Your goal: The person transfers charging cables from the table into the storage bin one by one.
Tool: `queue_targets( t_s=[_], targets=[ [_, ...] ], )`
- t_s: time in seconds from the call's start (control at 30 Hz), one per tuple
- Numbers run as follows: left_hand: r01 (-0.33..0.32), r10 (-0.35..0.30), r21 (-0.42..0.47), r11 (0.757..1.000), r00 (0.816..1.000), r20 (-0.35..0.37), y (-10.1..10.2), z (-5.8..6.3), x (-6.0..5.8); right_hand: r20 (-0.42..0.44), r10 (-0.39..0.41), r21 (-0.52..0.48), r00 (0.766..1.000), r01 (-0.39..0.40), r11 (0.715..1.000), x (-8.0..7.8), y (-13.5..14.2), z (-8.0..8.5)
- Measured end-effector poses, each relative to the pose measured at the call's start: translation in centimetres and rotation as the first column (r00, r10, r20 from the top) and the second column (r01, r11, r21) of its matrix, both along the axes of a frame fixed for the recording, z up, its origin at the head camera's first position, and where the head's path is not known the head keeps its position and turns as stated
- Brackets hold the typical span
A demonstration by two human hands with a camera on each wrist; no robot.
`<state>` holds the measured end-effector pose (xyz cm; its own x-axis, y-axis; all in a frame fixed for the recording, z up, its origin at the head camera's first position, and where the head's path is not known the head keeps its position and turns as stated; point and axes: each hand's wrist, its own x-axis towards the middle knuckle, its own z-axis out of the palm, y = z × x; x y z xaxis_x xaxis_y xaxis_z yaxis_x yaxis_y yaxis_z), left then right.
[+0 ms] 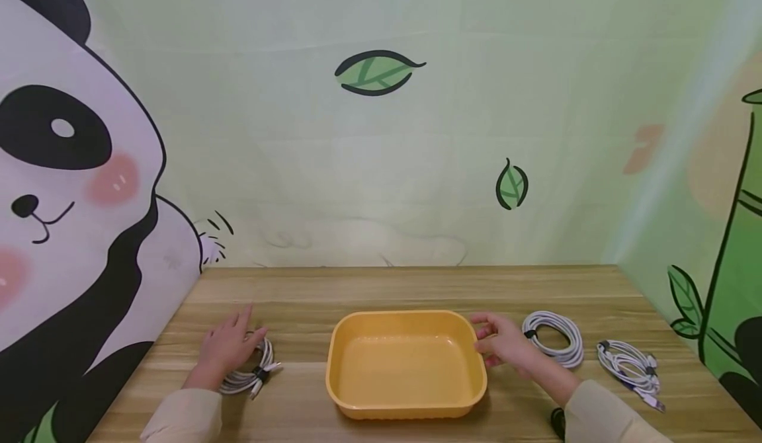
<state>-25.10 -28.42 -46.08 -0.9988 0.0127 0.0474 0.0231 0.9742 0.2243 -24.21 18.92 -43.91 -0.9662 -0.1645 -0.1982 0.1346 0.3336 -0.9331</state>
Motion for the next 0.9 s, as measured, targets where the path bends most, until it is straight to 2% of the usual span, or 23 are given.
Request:
queue_targets(
  t_s=[0.27,0.5,0.9],
  targets=[
    [0.019,-0.018,0.033,0.999,1.0,-0.017,-0.6,-0.4,0.1,0.02,-0.007,-0.021,1.0,0.007,1.0,0.0,0.0,0.0],
    [0.028,-0.028,0.099,0.995,1.0,-0.002,-1.0,-0.6,0.4,0.049,-0.026,-0.037,0.998,0.028,0.999,0.0,0.1,0.1],
    [0.028,-0.028,0.125,0.992,1.0,0.004,-1.6,-1.2,0.5,0.094,-0.057,-0.051,0.994,0.062,0.997,-0.1,0.0,-0.1]
  ],
)
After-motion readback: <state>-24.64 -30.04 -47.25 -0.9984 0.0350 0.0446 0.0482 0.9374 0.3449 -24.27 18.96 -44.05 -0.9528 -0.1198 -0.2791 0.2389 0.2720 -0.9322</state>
